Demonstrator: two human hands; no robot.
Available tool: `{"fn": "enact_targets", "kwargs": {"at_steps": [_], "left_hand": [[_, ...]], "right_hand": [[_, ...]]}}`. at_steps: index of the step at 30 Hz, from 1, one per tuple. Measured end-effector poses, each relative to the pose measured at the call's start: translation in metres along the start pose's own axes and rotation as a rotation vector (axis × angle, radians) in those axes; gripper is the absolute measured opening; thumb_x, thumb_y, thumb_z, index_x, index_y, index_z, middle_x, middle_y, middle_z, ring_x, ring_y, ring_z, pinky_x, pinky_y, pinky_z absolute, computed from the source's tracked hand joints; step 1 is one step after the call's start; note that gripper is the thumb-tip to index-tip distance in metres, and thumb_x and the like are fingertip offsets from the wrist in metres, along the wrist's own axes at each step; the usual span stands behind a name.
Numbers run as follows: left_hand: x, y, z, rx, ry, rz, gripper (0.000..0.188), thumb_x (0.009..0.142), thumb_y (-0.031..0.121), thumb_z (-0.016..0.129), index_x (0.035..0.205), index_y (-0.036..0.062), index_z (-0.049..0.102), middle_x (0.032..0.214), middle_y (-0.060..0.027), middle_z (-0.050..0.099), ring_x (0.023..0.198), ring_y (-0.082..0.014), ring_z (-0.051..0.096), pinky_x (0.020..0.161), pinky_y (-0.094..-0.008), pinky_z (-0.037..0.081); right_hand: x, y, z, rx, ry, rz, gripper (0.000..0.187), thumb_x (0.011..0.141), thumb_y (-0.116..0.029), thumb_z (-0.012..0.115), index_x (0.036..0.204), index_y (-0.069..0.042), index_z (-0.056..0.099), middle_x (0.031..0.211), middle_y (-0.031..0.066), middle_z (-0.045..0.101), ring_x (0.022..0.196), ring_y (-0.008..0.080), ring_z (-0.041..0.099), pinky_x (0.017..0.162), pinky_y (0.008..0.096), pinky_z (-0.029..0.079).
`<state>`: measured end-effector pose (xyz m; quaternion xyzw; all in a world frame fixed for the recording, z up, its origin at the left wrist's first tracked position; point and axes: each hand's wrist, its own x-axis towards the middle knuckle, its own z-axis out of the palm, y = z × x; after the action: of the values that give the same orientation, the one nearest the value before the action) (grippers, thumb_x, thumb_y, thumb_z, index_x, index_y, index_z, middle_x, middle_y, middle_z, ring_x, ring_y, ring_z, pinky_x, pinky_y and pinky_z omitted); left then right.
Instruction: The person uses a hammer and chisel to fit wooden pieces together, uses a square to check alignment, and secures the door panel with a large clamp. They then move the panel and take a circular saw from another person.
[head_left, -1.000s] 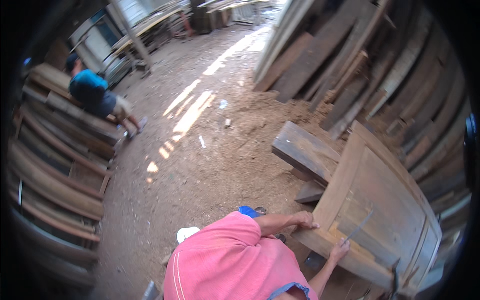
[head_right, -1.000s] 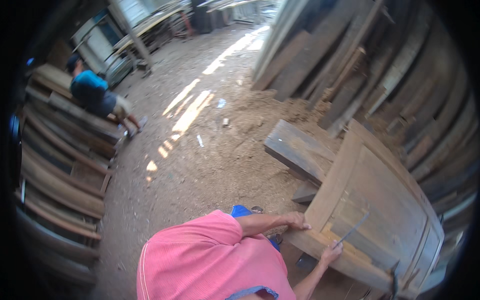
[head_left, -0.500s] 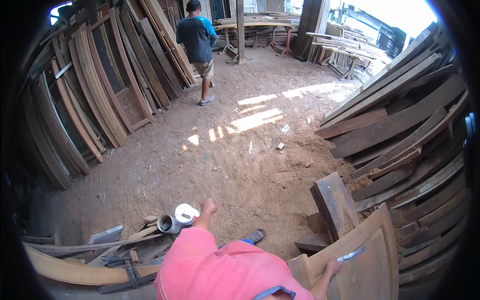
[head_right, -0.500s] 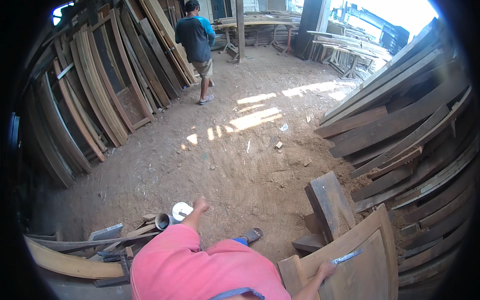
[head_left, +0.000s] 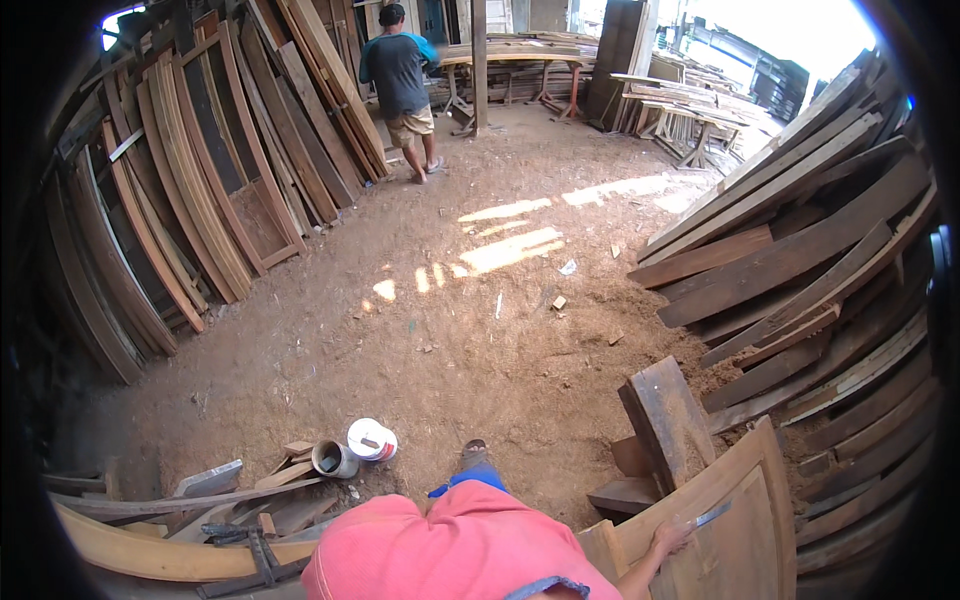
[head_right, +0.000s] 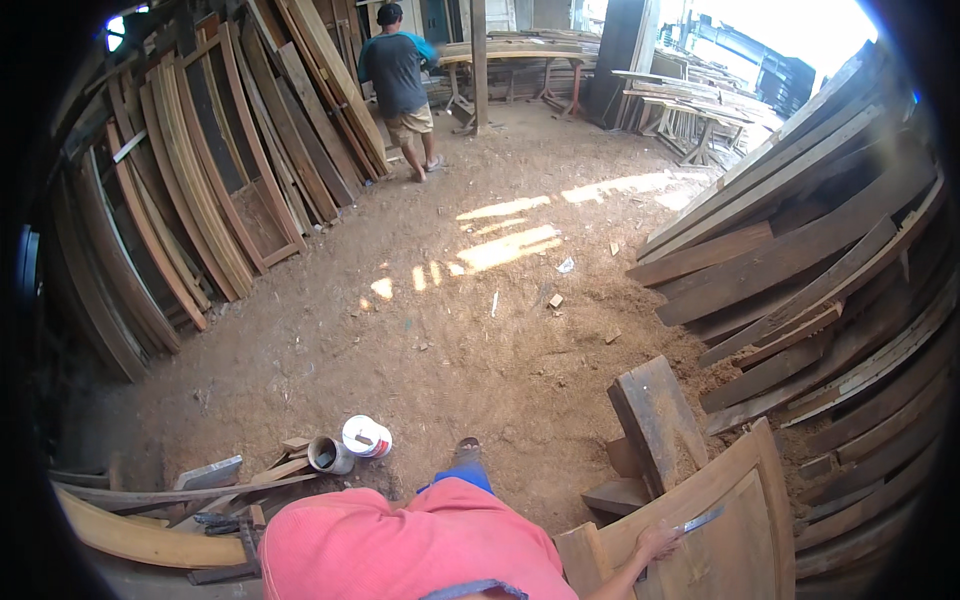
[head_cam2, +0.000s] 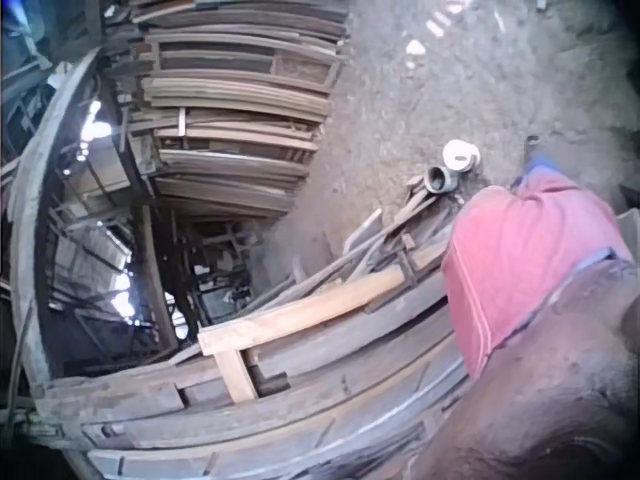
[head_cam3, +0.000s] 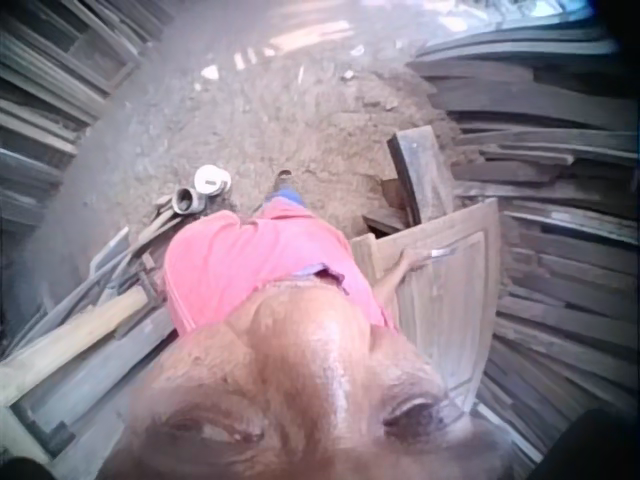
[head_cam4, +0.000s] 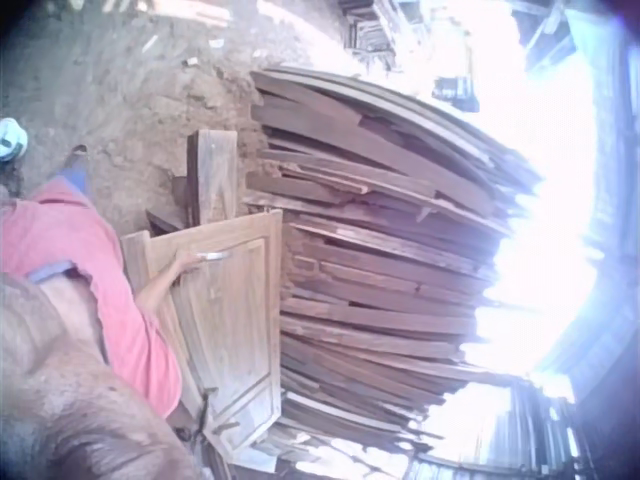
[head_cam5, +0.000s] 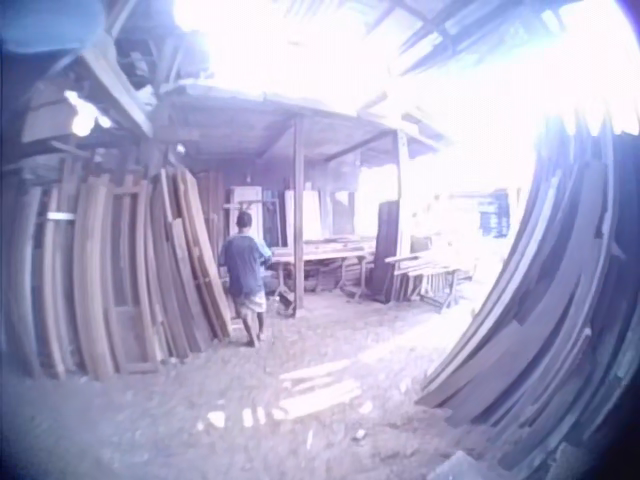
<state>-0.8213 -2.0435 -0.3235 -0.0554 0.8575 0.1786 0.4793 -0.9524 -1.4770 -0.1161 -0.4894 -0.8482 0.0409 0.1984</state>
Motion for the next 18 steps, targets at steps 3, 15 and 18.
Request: {"fn": "enact_targets", "kwargs": {"at_steps": [3,15,18], "left_hand": [[0.039,-0.012,-0.059,0.416,-0.024,0.214,0.028,0.079,0.028,0.065,0.092,0.0067,0.078,0.101,-0.0182,0.074,0.096,-0.0353,0.072,0.078,-0.0453,0.057],[0.111,0.089,-0.335,-0.659,0.292,0.435,0.03,0.086,0.033,0.067,0.103,0.0086,0.072,0.091,-0.0086,0.073,0.087,-0.0202,0.067,0.076,-0.0369,0.053],[0.094,0.099,-0.378,-0.605,0.248,0.755,0.042,0.092,0.031,0.069,0.123,0.0039,0.061,0.105,-0.0088,0.068,0.091,-0.017,0.063,0.077,-0.0361,0.053]], "right_hand": [[0.015,-0.021,0.027,0.32,-0.168,-0.277,0.033,0.089,-0.025,0.062,0.106,0.002,0.07,0.092,0.0253,0.071,0.09,0.0398,0.069,0.083,0.0492,0.052],[-0.174,-0.32,0.081,0.441,-0.87,-0.883,0.031,0.086,-0.028,0.06,0.083,0.0,0.074,0.071,0.0189,0.068,0.07,0.0298,0.067,0.068,0.0441,0.05],[-0.221,-0.39,0.054,0.491,-1.324,-0.78,0.027,0.088,-0.023,0.061,0.098,-0.002,0.075,0.073,0.0129,0.069,0.067,0.0227,0.065,0.065,0.0377,0.049]]}}
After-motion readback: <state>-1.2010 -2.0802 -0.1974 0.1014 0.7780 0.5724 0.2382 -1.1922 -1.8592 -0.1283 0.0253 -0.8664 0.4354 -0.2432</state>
